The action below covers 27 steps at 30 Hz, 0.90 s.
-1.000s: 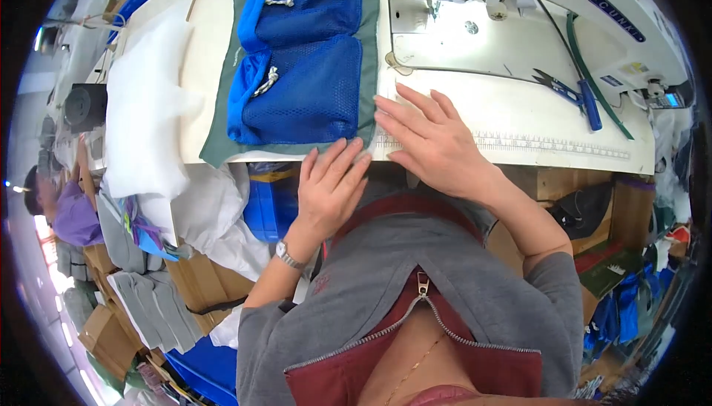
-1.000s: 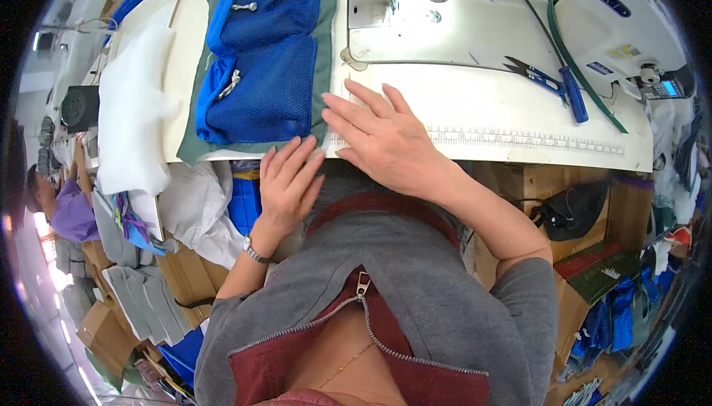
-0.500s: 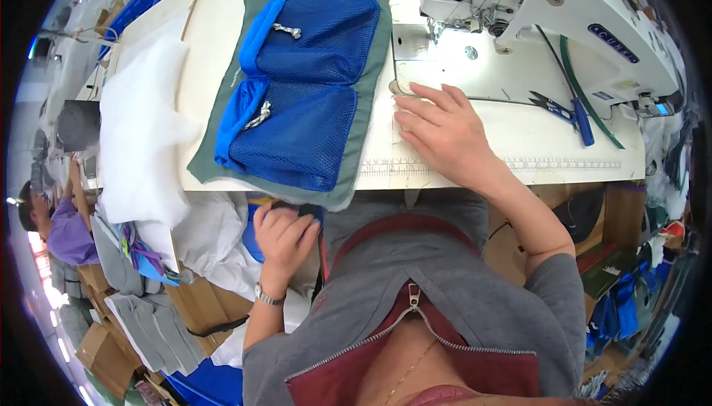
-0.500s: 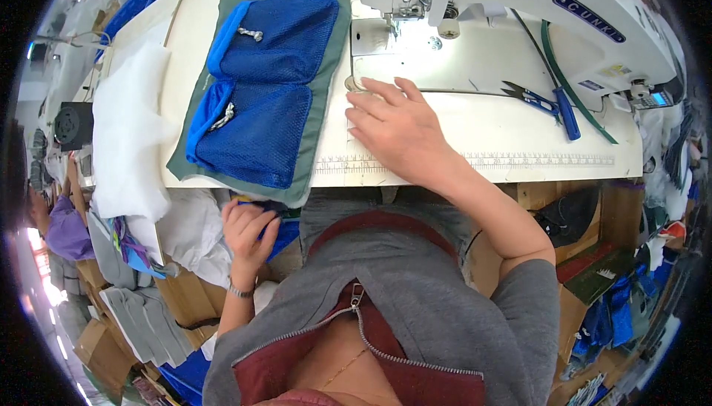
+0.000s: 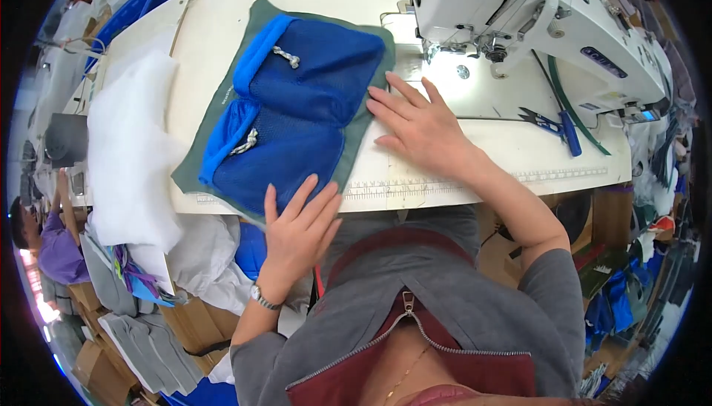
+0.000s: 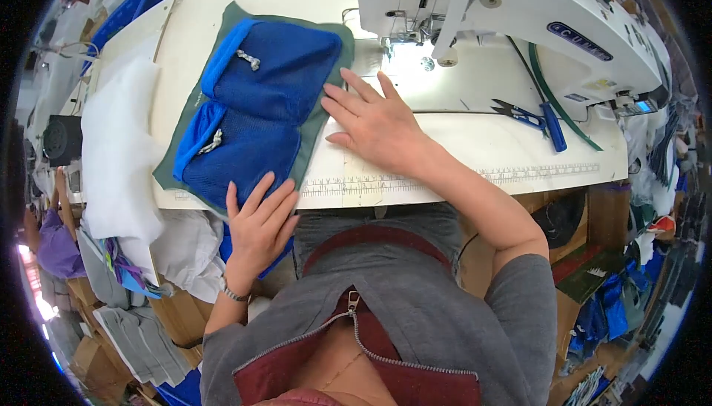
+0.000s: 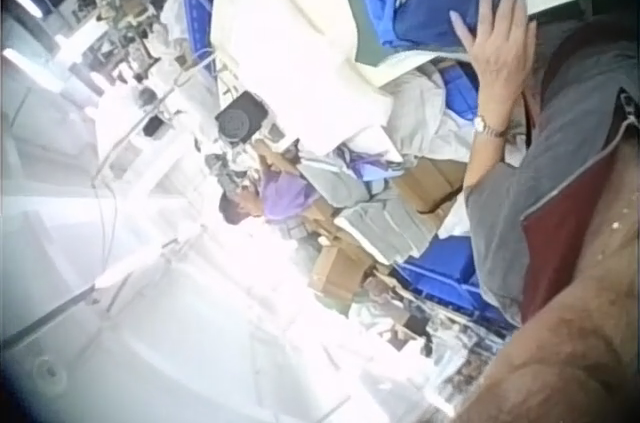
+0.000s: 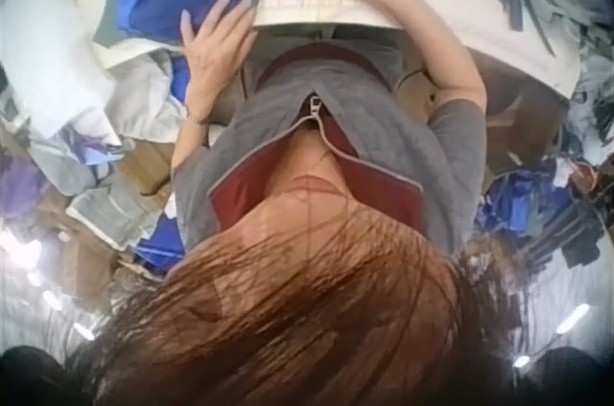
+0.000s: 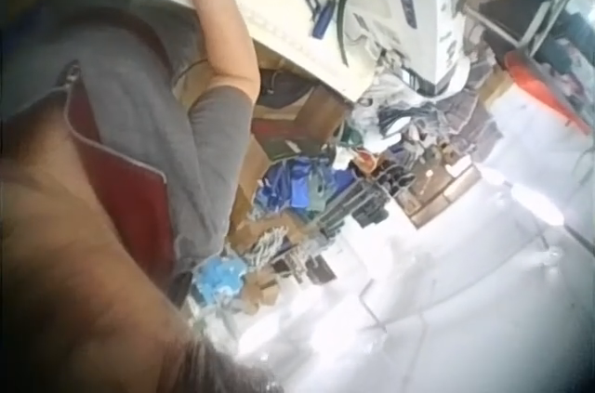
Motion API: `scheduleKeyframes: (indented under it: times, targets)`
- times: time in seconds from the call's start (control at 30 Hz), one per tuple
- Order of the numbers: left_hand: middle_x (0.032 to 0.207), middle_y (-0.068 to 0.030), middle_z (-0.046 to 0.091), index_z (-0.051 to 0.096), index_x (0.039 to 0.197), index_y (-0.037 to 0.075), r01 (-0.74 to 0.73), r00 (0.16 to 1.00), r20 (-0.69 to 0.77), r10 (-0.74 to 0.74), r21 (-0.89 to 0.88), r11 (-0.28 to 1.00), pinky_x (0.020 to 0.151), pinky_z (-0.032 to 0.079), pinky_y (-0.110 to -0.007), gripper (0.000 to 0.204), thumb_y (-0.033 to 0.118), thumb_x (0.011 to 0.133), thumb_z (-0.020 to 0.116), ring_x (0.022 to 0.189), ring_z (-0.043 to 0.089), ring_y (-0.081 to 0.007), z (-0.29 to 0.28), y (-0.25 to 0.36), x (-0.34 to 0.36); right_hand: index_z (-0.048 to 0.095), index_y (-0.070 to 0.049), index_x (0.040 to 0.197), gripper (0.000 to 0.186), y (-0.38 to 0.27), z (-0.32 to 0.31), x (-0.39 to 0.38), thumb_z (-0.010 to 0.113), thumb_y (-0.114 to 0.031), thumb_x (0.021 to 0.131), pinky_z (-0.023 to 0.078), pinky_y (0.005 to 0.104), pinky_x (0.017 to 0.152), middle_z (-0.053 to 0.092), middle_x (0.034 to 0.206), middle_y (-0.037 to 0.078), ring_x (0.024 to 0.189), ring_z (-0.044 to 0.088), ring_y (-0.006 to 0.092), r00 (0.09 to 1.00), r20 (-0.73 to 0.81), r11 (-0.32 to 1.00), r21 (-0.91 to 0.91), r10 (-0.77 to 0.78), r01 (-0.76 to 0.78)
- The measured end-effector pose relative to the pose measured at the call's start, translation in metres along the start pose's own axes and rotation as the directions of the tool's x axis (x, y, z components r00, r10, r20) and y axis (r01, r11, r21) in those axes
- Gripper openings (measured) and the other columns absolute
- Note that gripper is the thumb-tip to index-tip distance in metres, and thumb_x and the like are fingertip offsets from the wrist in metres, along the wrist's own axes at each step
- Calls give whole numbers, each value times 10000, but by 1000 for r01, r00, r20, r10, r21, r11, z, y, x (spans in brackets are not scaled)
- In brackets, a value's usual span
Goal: Sewing components of a blue and green bag together using an industrial sewing machine.
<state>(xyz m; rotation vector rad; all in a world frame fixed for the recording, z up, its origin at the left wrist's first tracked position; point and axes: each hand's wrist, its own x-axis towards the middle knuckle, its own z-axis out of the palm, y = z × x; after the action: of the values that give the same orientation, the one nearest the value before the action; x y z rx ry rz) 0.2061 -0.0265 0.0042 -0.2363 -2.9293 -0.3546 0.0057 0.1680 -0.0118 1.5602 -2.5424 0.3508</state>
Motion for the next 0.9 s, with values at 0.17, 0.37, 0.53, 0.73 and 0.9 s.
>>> scheduleKeyframes:
  times: [0.17,0.37,0.53,0.73,0.9]
  targets:
    - [1235,46,644,699,1068,157,-36,999,-38,34,-57,998,1103,198,-556,310,106,762,708,1241,540,-191,-6,-27,-25,556,-111,1307,526,0,-1,-1,595,-422,885,295,582,1074,484,1424,14,1388,354,249,999,13,994,-101,47,-45]
    - [1185,27,673,721,998,142,-40,996,-84,30,-120,992,1115,188,-543,254,116,745,723,1216,561,-209,-5,-34,-25,595,-126,1264,454,15,2,-1,594,-387,894,345,533,1042,539,1364,23,1321,436,293,982,-92,974,-143,163,-175]
    - [1087,-38,701,729,904,101,-51,990,-135,30,-158,986,1120,208,-527,197,164,718,751,1146,606,-249,-13,-28,-28,653,-16,1125,289,29,-32,-36,574,-226,943,504,300,783,680,1097,117,936,660,206,724,155,227,888,672,-400]
    - [1028,-48,708,732,833,99,-11,978,-207,-15,-125,992,1112,261,-507,134,147,708,742,1099,627,-254,-13,-29,-26,522,26,1277,434,52,-21,-37,373,-289,1019,493,333,636,672,958,127,753,624,205,897,151,-589,796,415,139]
    - [1019,-50,693,716,853,103,11,981,-192,-37,-134,991,1115,255,-506,117,137,740,718,1097,614,-264,-13,-26,-27,541,-6,1289,501,48,-18,-30,331,-386,1038,449,321,572,575,866,54,687,493,184,953,-37,-817,506,300,277]
